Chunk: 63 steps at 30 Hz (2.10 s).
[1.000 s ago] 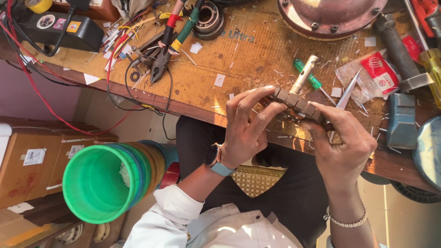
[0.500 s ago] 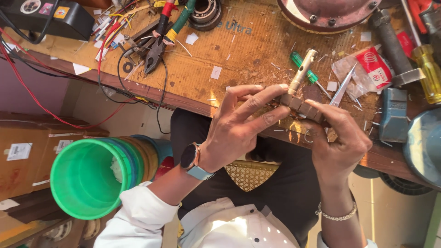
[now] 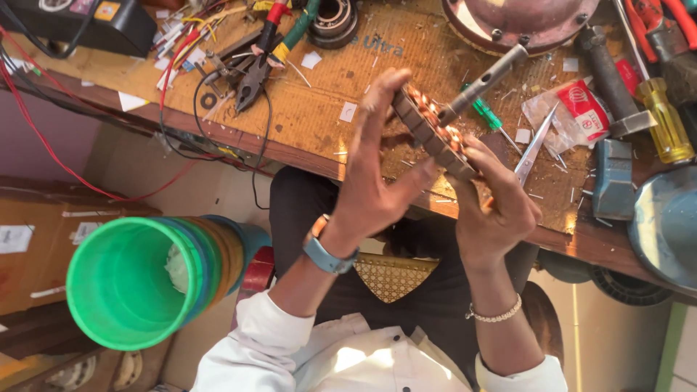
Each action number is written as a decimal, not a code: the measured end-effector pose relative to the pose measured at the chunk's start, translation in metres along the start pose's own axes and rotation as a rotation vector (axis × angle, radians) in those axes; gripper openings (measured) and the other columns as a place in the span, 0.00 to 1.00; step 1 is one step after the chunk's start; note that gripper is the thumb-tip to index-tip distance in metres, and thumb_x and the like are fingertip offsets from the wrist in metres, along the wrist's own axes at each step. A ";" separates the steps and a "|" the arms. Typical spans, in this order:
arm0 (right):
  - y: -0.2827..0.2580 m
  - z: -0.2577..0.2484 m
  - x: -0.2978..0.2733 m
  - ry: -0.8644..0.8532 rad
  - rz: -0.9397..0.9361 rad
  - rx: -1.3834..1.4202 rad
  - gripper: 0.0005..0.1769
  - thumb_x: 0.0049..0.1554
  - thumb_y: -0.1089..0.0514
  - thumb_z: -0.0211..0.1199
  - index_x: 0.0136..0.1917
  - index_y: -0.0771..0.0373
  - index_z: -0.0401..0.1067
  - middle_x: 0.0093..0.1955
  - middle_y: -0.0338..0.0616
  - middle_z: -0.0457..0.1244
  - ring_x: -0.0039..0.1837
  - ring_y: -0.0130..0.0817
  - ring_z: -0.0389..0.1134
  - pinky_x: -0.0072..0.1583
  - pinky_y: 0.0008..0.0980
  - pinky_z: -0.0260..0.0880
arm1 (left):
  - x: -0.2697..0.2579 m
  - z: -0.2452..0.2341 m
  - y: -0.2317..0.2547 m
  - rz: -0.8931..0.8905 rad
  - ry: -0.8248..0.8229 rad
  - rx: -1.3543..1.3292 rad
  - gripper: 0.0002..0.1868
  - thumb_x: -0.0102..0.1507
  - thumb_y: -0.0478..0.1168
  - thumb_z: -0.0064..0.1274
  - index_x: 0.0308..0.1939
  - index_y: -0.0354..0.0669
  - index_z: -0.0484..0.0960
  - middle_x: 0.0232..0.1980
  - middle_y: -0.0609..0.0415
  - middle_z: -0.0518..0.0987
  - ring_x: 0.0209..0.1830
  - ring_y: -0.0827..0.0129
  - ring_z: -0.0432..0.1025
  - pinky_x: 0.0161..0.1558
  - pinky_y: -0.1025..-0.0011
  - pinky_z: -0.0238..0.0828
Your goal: The person is repairing a motor stator by inserting small white insulating pieces into the slots of the copper windings. They use a green screwdriver to adjust the windings and tweezers to place the insulators precisely.
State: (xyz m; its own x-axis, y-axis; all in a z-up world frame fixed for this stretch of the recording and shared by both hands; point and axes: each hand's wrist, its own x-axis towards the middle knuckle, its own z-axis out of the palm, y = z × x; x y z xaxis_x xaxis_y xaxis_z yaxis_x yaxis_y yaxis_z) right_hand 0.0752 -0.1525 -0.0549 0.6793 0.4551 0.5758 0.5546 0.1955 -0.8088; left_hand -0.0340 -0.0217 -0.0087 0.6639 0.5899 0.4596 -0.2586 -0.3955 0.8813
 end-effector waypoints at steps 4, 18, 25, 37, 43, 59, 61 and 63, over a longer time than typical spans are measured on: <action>-0.001 0.012 0.007 -0.100 0.018 -0.021 0.27 0.57 0.74 0.73 0.67 0.64 0.71 0.66 0.51 0.69 0.66 0.37 0.73 0.62 0.28 0.79 | 0.012 -0.021 -0.010 0.029 -0.113 0.124 0.45 0.67 0.36 0.64 0.81 0.52 0.53 0.84 0.48 0.51 0.82 0.58 0.58 0.71 0.63 0.71; -0.034 -0.029 0.028 -0.338 0.140 -0.083 0.15 0.58 0.69 0.69 0.59 0.63 0.76 0.59 0.49 0.71 0.58 0.38 0.75 0.57 0.29 0.77 | 0.008 -0.031 -0.027 0.143 -0.466 0.226 0.46 0.60 0.38 0.65 0.78 0.58 0.56 0.86 0.46 0.39 0.85 0.51 0.40 0.82 0.61 0.48; -0.033 -0.036 0.015 -0.352 0.114 -0.203 0.21 0.57 0.69 0.73 0.63 0.61 0.76 0.57 0.48 0.72 0.54 0.36 0.77 0.53 0.29 0.77 | 0.018 -0.030 -0.022 0.197 -0.594 0.293 0.37 0.72 0.47 0.62 0.79 0.58 0.57 0.85 0.45 0.40 0.84 0.48 0.44 0.76 0.62 0.62; -0.036 -0.031 -0.002 -0.263 0.122 -0.210 0.20 0.58 0.69 0.74 0.63 0.64 0.76 0.57 0.51 0.71 0.54 0.37 0.77 0.54 0.29 0.77 | 0.028 -0.031 -0.008 0.267 -0.622 0.427 0.40 0.67 0.42 0.69 0.77 0.54 0.62 0.82 0.42 0.47 0.84 0.44 0.50 0.78 0.55 0.58; -0.042 -0.028 -0.013 -0.207 0.190 -0.258 0.18 0.61 0.72 0.72 0.63 0.65 0.76 0.54 0.50 0.72 0.53 0.33 0.77 0.51 0.26 0.77 | 0.027 -0.033 -0.009 0.312 -0.664 0.453 0.42 0.64 0.38 0.67 0.78 0.55 0.58 0.84 0.44 0.45 0.83 0.48 0.49 0.81 0.59 0.55; -0.027 -0.013 0.003 -0.272 0.084 -0.219 0.38 0.50 0.63 0.77 0.71 0.65 0.67 0.68 0.51 0.66 0.66 0.42 0.70 0.65 0.38 0.74 | 0.039 -0.030 -0.016 0.224 -0.441 0.373 0.51 0.67 0.38 0.67 0.82 0.53 0.44 0.85 0.49 0.46 0.85 0.51 0.43 0.83 0.58 0.50; -0.018 -0.002 0.002 -0.234 0.143 -0.201 0.35 0.53 0.63 0.77 0.70 0.64 0.68 0.66 0.51 0.66 0.63 0.41 0.72 0.61 0.36 0.75 | 0.039 -0.031 -0.015 0.219 -0.431 0.431 0.51 0.66 0.40 0.68 0.82 0.51 0.46 0.85 0.48 0.47 0.85 0.51 0.44 0.83 0.57 0.49; -0.013 0.003 0.007 -0.213 0.102 -0.191 0.32 0.55 0.65 0.75 0.70 0.64 0.68 0.66 0.51 0.66 0.63 0.42 0.73 0.61 0.37 0.76 | 0.037 -0.036 -0.008 0.252 -0.408 0.548 0.50 0.64 0.41 0.68 0.82 0.50 0.51 0.83 0.48 0.49 0.85 0.50 0.45 0.83 0.55 0.48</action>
State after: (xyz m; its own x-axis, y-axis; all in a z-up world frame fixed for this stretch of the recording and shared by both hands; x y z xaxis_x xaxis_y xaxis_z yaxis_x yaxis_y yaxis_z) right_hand 0.0711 -0.1490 -0.0408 0.6313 0.6400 0.4380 0.5826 -0.0187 -0.8125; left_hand -0.0320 0.0287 0.0050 0.8669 0.1670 0.4697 -0.1207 -0.8439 0.5228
